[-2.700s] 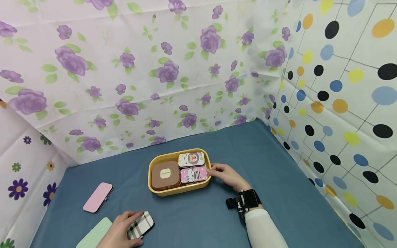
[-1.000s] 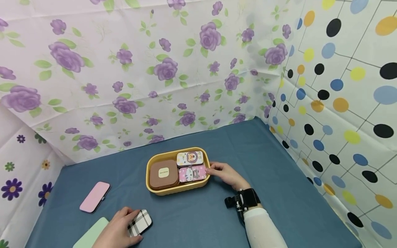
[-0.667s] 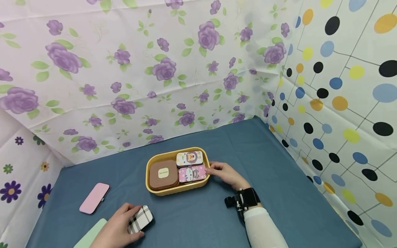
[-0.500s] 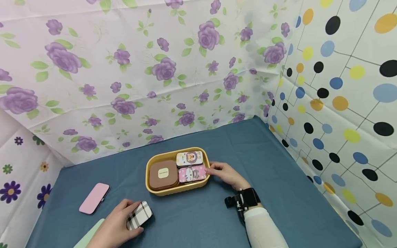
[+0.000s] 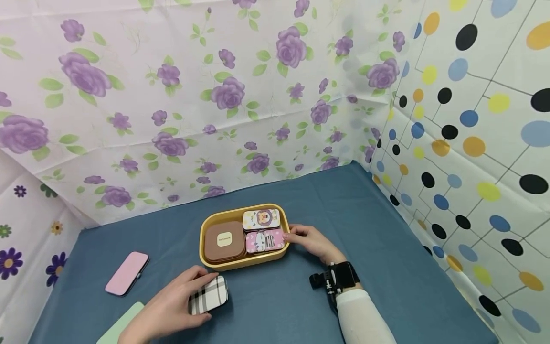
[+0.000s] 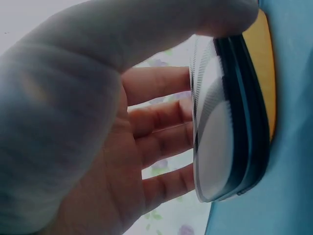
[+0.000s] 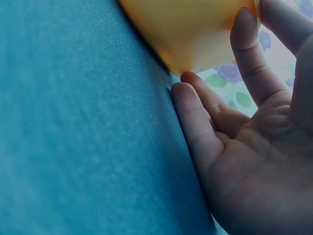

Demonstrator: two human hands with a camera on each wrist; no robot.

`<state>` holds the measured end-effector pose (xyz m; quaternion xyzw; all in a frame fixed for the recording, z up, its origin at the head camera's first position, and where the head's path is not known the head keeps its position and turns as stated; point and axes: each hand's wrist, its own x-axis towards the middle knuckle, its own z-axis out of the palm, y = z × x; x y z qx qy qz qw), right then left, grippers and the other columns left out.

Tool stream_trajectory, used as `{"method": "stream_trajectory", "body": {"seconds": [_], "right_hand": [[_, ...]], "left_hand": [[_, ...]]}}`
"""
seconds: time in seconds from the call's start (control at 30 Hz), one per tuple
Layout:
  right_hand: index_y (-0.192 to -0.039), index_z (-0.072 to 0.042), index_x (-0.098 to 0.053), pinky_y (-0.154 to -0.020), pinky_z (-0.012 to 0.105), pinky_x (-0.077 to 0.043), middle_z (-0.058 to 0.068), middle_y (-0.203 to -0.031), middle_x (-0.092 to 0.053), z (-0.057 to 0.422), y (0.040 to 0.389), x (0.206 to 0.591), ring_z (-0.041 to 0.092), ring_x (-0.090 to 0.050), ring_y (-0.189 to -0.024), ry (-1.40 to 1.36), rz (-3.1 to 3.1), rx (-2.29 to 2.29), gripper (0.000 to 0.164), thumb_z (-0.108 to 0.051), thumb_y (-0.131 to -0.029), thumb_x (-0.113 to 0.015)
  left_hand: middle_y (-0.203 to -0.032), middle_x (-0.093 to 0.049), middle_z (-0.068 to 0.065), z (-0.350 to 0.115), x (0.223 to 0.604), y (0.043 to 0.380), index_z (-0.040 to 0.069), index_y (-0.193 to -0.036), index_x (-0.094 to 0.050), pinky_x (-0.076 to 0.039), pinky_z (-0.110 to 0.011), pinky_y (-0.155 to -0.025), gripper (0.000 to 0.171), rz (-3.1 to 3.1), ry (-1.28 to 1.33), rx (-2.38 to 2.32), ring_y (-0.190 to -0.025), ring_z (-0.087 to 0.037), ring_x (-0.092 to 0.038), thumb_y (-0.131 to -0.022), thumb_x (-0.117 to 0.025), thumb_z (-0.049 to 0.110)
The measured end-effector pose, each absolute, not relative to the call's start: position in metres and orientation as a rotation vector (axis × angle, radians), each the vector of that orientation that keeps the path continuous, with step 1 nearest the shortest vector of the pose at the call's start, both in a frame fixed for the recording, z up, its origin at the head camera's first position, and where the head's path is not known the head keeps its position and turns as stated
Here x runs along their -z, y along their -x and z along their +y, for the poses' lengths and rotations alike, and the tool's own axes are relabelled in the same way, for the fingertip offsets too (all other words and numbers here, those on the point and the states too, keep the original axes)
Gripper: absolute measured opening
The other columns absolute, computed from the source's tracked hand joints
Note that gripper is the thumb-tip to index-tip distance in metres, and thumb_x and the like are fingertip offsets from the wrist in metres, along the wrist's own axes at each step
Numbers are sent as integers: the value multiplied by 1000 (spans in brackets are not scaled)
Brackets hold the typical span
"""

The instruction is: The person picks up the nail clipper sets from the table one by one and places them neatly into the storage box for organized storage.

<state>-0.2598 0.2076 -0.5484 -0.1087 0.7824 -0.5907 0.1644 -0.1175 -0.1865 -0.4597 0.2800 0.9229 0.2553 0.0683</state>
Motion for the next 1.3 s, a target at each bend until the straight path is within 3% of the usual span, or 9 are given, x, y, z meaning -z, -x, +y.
{"method": "stream_trajectory", "body": {"seconds": [0.5, 0.87, 1.07, 1.3], "right_hand": [[-93, -12, -76, -126, 58, -22, 14, -160, -52, 208, 261, 546, 38, -36, -155, 312, 2251, 1656, 30, -41, -101, -76], [-94, -11, -76, -126, 60, -22, 16, -160, -51, 208, 260, 550, 40, -37, -155, 321, 2242, 1658, 29, -38, -103, -75], [-94, -13, -77, -126, 60, -22, 14, -161, -51, 209, 261, 553, 40, -36, -155, 308, 2252, 1636, 30, -41, -102, -74], [-94, -13, -77, -125, 60, -23, 14, -160, -52, 211, 262, 553, 39, -37, -155, 319, 2271, 1633, 29, -41, -102, -75]], "left_hand": [[-136, -57, 4, -157, 447, 153, 16, -153, -63, -51, -44, -92, 81, 2908, -1056, -777, -107, -12, -55, -80, -96, 32], [-135, -56, 3, -136, 446, 173, 17, -156, -59, -50, -38, -91, 82, 2889, -1089, -816, -111, -12, -54, -84, -94, 35], [-137, -57, 1, -132, 448, 182, 15, -156, -59, -49, -39, -90, 81, 2885, -1101, -847, -109, -14, -54, -85, -94, 32], [-142, -56, -4, -125, 450, 194, 9, -155, -59, -50, -42, -98, 79, 2882, -1137, -856, -119, -18, -55, -88, -92, 32]]}}
